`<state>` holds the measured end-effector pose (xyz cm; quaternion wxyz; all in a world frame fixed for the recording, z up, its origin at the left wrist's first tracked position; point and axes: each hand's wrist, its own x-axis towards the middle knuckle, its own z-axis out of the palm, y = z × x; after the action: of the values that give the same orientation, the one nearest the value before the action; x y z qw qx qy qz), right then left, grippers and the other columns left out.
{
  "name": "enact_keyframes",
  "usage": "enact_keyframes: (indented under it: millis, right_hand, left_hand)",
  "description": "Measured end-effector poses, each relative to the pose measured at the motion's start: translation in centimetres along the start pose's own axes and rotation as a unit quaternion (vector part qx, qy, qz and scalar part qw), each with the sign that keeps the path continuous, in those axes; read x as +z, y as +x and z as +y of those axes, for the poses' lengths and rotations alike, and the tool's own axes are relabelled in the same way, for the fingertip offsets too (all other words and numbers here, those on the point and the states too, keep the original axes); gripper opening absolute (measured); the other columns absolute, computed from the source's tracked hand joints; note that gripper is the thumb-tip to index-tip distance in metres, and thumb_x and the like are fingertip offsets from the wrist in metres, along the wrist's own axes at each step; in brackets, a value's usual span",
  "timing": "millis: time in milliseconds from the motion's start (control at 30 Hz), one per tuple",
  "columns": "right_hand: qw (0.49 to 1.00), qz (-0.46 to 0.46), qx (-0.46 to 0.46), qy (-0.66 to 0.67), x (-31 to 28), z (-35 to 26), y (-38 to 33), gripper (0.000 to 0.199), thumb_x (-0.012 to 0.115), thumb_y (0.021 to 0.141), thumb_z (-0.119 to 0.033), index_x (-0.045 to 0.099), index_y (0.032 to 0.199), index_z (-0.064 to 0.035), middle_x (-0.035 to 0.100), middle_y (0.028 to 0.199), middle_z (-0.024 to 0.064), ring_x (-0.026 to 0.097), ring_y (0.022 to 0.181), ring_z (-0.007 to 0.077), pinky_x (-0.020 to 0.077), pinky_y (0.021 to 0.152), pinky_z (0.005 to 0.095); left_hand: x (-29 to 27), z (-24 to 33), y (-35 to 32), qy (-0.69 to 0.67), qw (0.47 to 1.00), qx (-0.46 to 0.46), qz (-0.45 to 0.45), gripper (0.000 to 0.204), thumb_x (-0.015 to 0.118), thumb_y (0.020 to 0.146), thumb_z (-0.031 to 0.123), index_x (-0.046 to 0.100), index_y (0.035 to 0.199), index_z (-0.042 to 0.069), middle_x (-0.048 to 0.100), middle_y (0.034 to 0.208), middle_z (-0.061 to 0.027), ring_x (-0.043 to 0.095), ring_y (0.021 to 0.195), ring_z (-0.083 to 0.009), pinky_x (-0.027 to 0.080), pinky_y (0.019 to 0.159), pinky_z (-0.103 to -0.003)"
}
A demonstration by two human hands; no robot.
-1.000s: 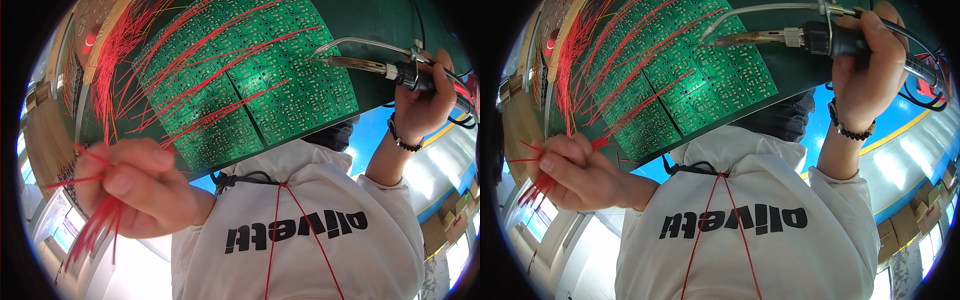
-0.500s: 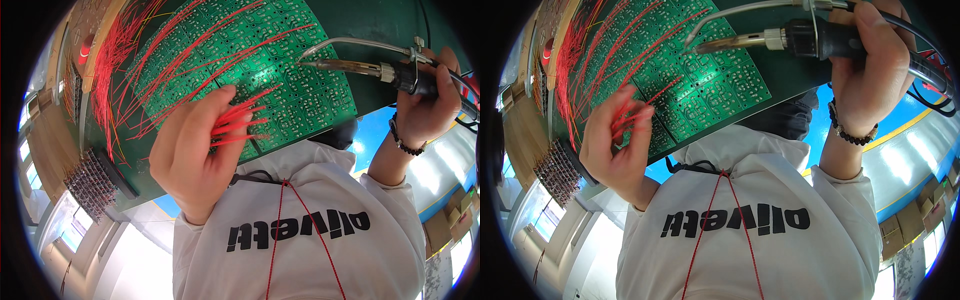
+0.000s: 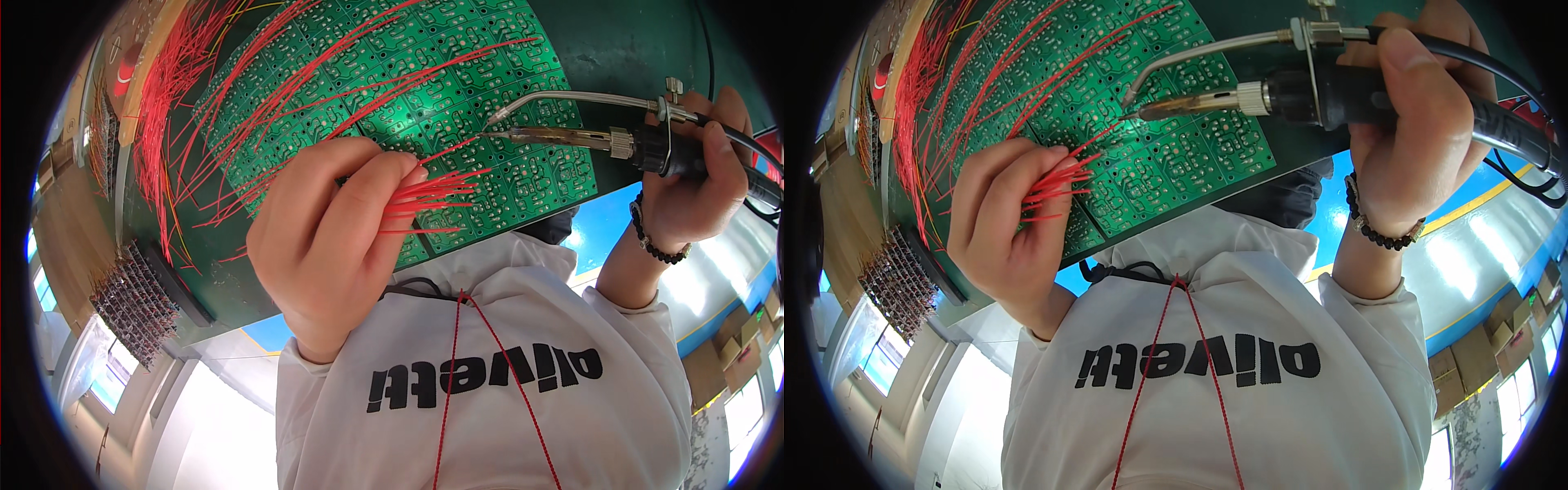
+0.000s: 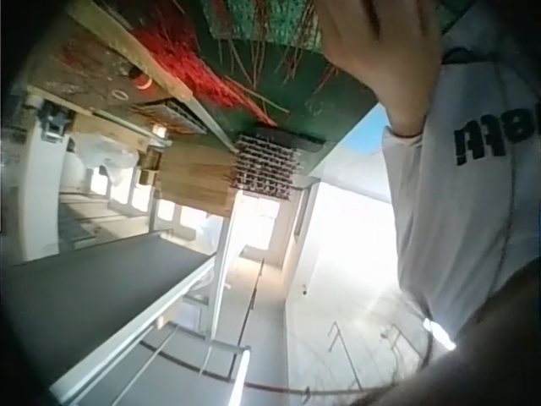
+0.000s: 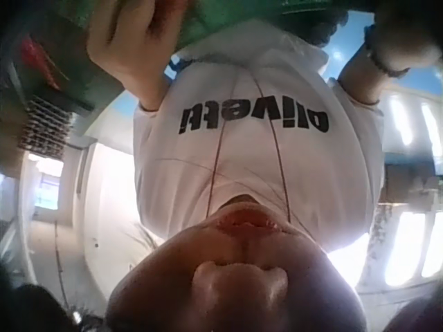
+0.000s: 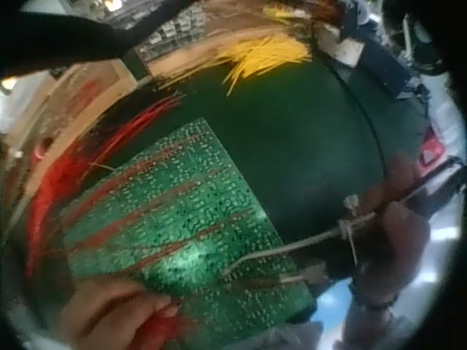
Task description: The person solders red wires onto circuit boards, holding the wires in place by hand and applying a soldering iron.
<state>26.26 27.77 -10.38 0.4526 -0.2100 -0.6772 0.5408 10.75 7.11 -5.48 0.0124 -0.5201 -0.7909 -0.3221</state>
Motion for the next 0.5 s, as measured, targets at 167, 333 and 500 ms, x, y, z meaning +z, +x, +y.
enact_keyframes:
  millis: [167, 333, 500]
  right_hand:
    - [0.993, -0.055, -0.097, -0.039, -0.2, 0.5, -0.2, 0.013, 0.036, 0.078, -0.007, 0.046, 0.077, -0.0005, 0.042, 0.071, 0.0172, 0.042, 0.053, 0.0199, 0.0365, 0.043, 0.0291]
    - [0.954, -0.069, -0.228, -0.181, -0.4, 1.2, -0.1, 0.015, 0.041, 0.079, 0.000, 0.046, 0.093, -0.0052, 0.045, 0.074, 0.0189, 0.043, 0.053, 0.0194, 0.0367, 0.043, 0.0280]
    - [0.986, -0.128, -0.007, 0.106, -2.1, 1.6, 0.2, 0.019, 0.044, 0.079, 0.000, 0.045, 0.098, -0.0028, 0.047, 0.078, 0.0214, 0.046, 0.056, 0.0214, 0.0388, 0.044, 0.0288]
  left_hand:
    - [-0.1, -0.1, 0.1, -0.013, 1.000, 0.017, 0.000, 0.020, 0.071, 0.059, 0.000, 0.061, 0.077, -0.002, 0.058, 0.073, -0.0096, 0.055, 0.063, -0.0182, 0.042, 0.055, -0.025]
    - [-0.1, -0.3, 0.1, -0.010, 1.000, 0.028, -0.003, 0.019, 0.070, 0.061, 0.000, 0.061, 0.077, -0.003, 0.058, 0.073, -0.0096, 0.055, 0.062, -0.0183, 0.042, 0.055, -0.025]
    - [-0.2, -0.3, 0.1, -0.012, 0.999, 0.031, -0.007, 0.020, 0.071, 0.060, 0.000, 0.060, 0.077, -0.003, 0.058, 0.073, -0.0096, 0.055, 0.062, -0.0184, 0.042, 0.054, -0.025]
